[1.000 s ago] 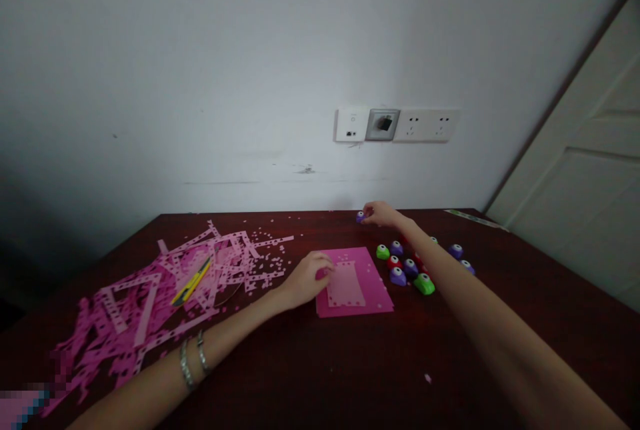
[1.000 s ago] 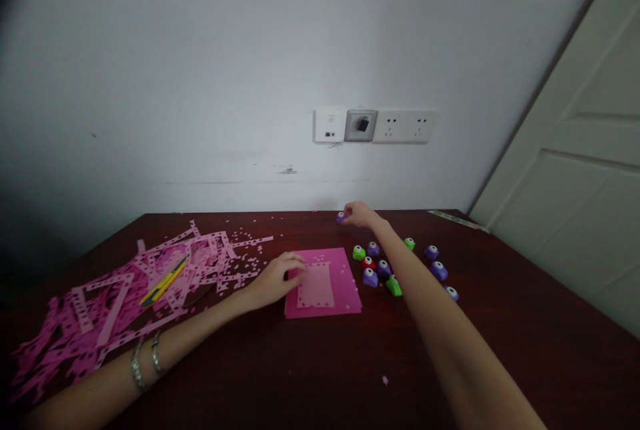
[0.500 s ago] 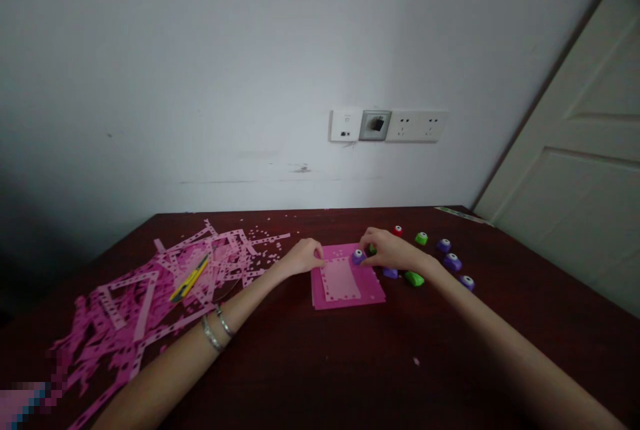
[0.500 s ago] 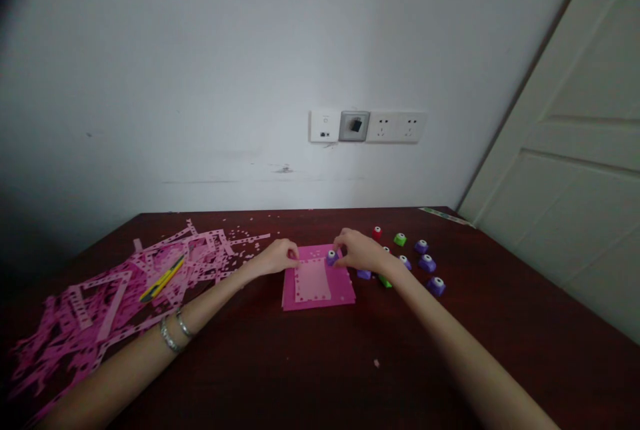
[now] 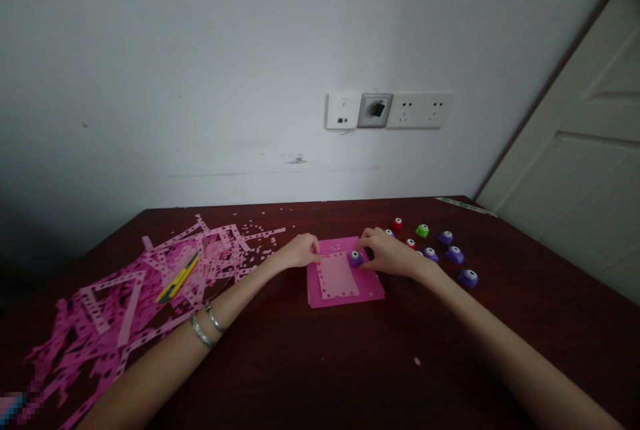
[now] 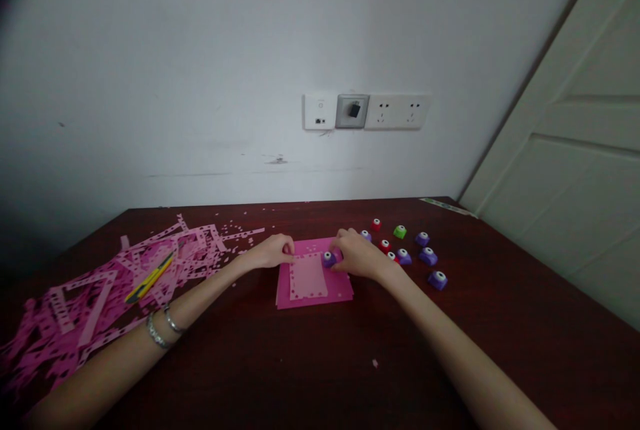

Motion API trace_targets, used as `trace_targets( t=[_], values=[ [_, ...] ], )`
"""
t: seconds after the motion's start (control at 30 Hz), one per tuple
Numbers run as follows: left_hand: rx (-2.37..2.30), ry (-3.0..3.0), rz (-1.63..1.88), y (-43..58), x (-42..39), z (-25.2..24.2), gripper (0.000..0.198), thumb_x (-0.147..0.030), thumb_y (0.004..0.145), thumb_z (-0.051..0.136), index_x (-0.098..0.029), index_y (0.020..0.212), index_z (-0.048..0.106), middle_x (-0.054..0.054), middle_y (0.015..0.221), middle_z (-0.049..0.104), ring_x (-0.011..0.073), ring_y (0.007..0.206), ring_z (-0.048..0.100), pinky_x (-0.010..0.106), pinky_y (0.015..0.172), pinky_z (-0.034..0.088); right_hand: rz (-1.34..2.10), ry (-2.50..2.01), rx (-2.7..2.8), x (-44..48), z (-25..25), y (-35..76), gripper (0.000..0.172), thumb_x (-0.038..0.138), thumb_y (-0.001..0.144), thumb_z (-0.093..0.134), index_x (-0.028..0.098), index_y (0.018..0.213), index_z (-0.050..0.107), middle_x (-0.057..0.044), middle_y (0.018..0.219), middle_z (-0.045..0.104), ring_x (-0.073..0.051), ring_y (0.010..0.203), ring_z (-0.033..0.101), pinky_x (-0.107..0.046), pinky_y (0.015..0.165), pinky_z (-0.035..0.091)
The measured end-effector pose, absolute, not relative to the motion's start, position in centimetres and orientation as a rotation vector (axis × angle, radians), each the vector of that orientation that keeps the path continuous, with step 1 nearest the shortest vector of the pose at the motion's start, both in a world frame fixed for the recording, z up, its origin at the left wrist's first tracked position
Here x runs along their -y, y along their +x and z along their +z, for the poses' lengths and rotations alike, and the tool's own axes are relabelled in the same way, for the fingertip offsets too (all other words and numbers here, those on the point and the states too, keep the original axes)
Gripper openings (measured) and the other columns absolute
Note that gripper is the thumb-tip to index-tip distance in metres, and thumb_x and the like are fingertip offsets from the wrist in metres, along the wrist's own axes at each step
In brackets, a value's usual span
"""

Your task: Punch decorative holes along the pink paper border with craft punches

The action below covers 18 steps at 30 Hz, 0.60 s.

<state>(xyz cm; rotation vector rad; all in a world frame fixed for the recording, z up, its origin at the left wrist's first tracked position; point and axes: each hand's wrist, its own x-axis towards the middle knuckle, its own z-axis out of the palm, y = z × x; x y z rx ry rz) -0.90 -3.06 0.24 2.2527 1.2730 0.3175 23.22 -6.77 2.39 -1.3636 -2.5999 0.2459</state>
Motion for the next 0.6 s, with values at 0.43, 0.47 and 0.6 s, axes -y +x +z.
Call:
trace_targets(
  t=[0.43, 0.47, 0.6],
  values=[
    [-1.212, 1.931, 0.392, -1.1, 2.5, 0.3, 0.011, -0.02, 0.06, 0.061, -0.012, 0.065, 0.066, 0.001, 0.057, 0.059, 0.008, 0.051, 0.047, 0.021, 0.051, 0.035, 0.4, -1.324, 2.524, 5.5, 2.1, 24.7, 0.028, 0.032, 0.068, 0.067, 0.017, 0.092, 0.068, -0.008, 0.091, 0.059, -0.021, 0.085, 0.054, -0.03, 0.077, 0.041],
    [-1.212, 1.882, 0.375, -1.2, 2.5, 0.3, 0.013, -0.021, 0.061, 0.06, -0.012, 0.067, 0.067, 0.0, 0.054, 0.058, 0.0073, 0.048, 0.045, 0.021, 0.049, 0.034, 0.401, -1.316, 2.528, 5.5, 2.1, 24.6, 0.026, 0.032, 0.069, 0.066, 0.017, 0.091, 0.068, -0.008, 0.091, 0.059, -0.02, 0.084, 0.054, -0.029, 0.076, 0.041],
    [-1.21, 1.756, 0.336, -1.8, 2.4, 0.5, 0.017, -0.025, 0.062, 0.062, -0.012, 0.073, 0.067, -0.003, 0.048, 0.05, 0.0063, 0.043, 0.038, 0.022, 0.043, 0.026, 0.417, -1.323, 2.536, 5.5, 1.9, 24.4, 0.026, 0.031, 0.07, 0.065, 0.017, 0.092, 0.068, -0.008, 0.091, 0.06, -0.018, 0.078, 0.054, -0.028, 0.071, 0.042]
  ],
)
